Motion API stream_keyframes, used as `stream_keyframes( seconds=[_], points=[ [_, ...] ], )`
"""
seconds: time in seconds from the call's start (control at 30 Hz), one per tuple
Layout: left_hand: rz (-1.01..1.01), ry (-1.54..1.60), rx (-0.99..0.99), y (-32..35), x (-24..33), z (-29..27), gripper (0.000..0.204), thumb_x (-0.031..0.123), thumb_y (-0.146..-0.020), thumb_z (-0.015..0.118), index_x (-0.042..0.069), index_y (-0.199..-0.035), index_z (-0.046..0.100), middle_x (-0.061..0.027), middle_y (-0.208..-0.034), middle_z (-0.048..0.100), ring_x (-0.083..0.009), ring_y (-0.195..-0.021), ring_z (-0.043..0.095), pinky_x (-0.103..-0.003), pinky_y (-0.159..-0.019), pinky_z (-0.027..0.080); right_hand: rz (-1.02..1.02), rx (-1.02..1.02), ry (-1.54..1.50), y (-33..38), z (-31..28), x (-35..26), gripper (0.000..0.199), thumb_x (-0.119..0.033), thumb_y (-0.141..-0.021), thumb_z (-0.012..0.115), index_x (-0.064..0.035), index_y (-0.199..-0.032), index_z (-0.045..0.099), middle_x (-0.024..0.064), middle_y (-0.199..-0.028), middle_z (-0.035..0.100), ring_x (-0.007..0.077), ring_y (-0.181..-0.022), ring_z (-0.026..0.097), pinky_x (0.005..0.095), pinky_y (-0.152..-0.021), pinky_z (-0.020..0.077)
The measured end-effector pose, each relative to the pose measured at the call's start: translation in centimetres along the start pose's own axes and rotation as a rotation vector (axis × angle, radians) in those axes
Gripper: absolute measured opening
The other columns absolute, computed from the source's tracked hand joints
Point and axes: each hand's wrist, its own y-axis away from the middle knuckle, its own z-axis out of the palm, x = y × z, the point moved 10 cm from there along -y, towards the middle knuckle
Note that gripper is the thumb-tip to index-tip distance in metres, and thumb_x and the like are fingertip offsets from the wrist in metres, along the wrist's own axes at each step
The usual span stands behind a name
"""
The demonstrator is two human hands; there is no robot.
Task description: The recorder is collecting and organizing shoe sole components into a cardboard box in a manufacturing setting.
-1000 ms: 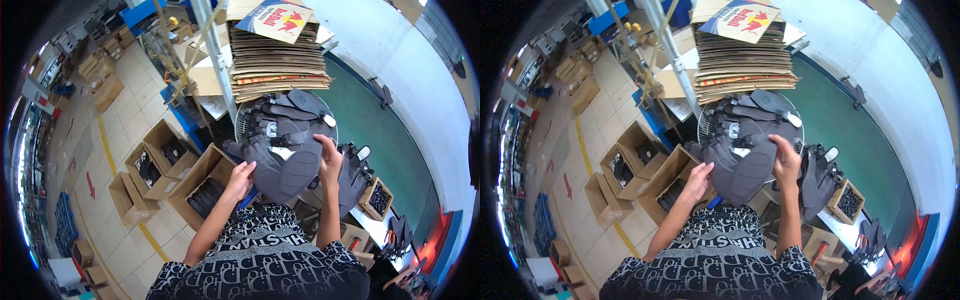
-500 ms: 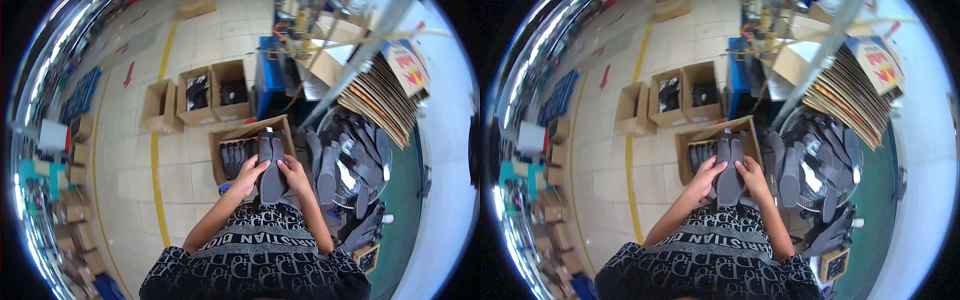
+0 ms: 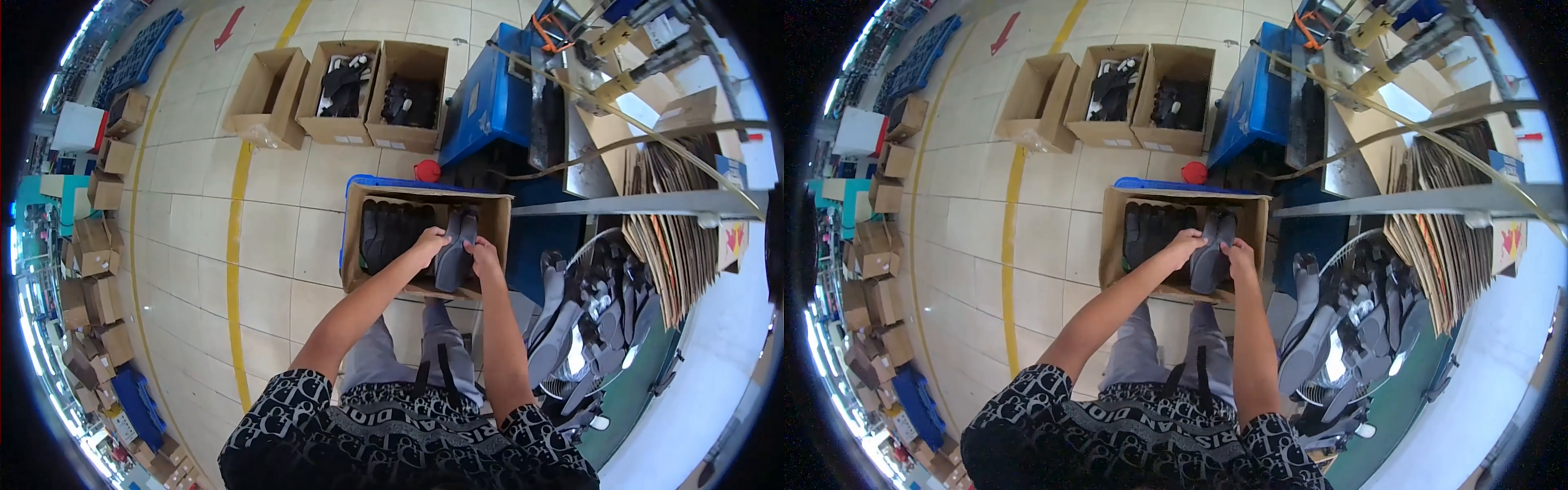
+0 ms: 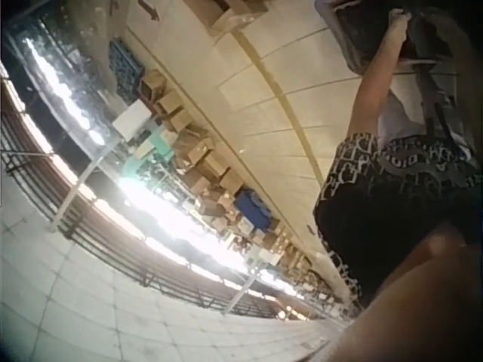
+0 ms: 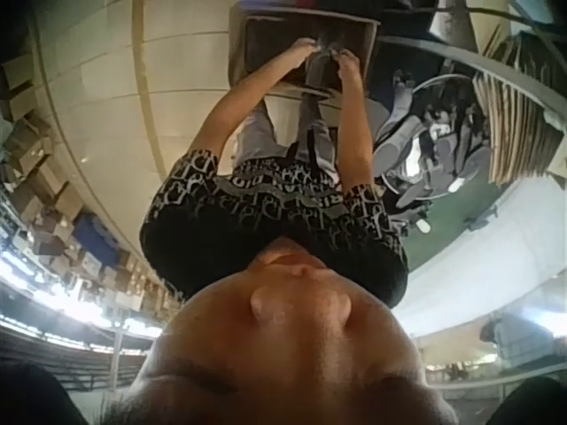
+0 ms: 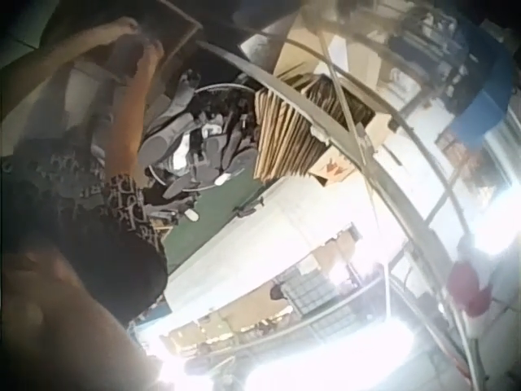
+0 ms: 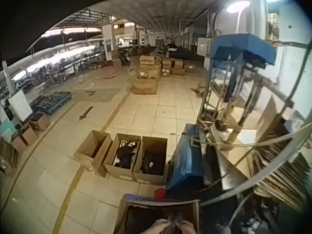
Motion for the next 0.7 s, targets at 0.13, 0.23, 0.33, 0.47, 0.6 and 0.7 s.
stream_keyframes(
  seconds=[0.13, 0.23, 0.33, 0.47, 0.6, 0.7],
  points=[
    [-0.096, -0.208, 0.058, -4.6, -1.7, 1.9, 0.026, 0.015, -0.087, 0.07, 0.004, -0.11, 0.067, -0.0106, -0.103, 0.067, -0.0207, -0.094, 0.062, -0.035, -0.076, 0.049, -0.067, 0.277, -0.053, -10.2, -7.3, 6.0, 0.018, -0.005, -0.084, 0.072, -0.0061, -0.1, 0.066, 0.0026, -0.088, 0.067, 0.0202, -0.083, 0.058, 0.0345, -0.076, 0.0464],
    [-0.182, -0.282, 0.177, -6.8, -5.9, -0.8, 0.03, 0.014, -0.083, 0.073, 0.004, -0.112, 0.069, -0.0123, -0.102, 0.071, -0.0207, -0.095, 0.065, -0.034, -0.079, 0.051, 0.049, 0.378, 0.368, -13.1, -6.8, 10.0, 0.022, -0.006, -0.083, 0.073, -0.0081, -0.105, 0.066, 0.0042, -0.092, 0.068, 0.0219, -0.088, 0.058, 0.0364, -0.081, 0.046],
    [-0.173, -0.288, 0.229, -8.5, -9.2, -4.1, 0.028, 0.012, -0.082, 0.074, 0.002, -0.107, 0.071, -0.0103, -0.091, 0.072, -0.0177, -0.081, 0.066, -0.032, -0.071, 0.051, 0.056, 0.32, 0.353, -14.3, -4.0, 12.6, 0.028, -0.007, -0.084, 0.072, -0.0068, -0.111, 0.064, 0.006, -0.099, 0.068, 0.0222, -0.093, 0.059, 0.0367, -0.084, 0.0463],
    [-0.232, -0.197, 0.281, -9.3, -12.3, -6.0, 0.028, 0.012, -0.081, 0.074, 0.0, -0.106, 0.071, -0.0085, -0.084, 0.071, -0.0135, -0.067, 0.061, -0.03, -0.061, 0.049, -0.069, 0.364, 0.39, -15.8, -3.2, 14.4, 0.032, -0.005, -0.085, 0.071, -0.0028, -0.116, 0.062, 0.0078, -0.104, 0.068, 0.0212, -0.096, 0.06, 0.0345, -0.085, 0.0472],
    [-0.209, -0.233, 0.078, -11.2, -10.9, -2.0, 0.03, 0.016, -0.089, 0.069, 0.005, -0.117, 0.068, -0.006, -0.1, 0.069, -0.0156, -0.085, 0.064, -0.029, -0.075, 0.053, -0.204, 0.283, 0.144, -19.1, -6.9, 15.8, 0.034, -0.003, -0.086, 0.069, -0.0008, -0.119, 0.061, 0.0088, -0.107, 0.067, 0.0194, -0.098, 0.059, 0.0321, -0.086, 0.0469],
    [-0.186, -0.204, 0.046, -10.2, -9.8, -2.3, 0.035, 0.021, -0.092, 0.066, 0.002, -0.121, 0.065, -0.006, -0.1, 0.069, -0.0148, -0.083, 0.063, -0.029, -0.077, 0.052, -0.165, 0.265, 0.076, -18.6, -5.9, 15.8, 0.036, -0.001, -0.086, 0.069, -0.0017, -0.12, 0.061, 0.009, -0.108, 0.066, 0.0184, -0.099, 0.059, 0.0308, -0.087, 0.0466]
  ],
)
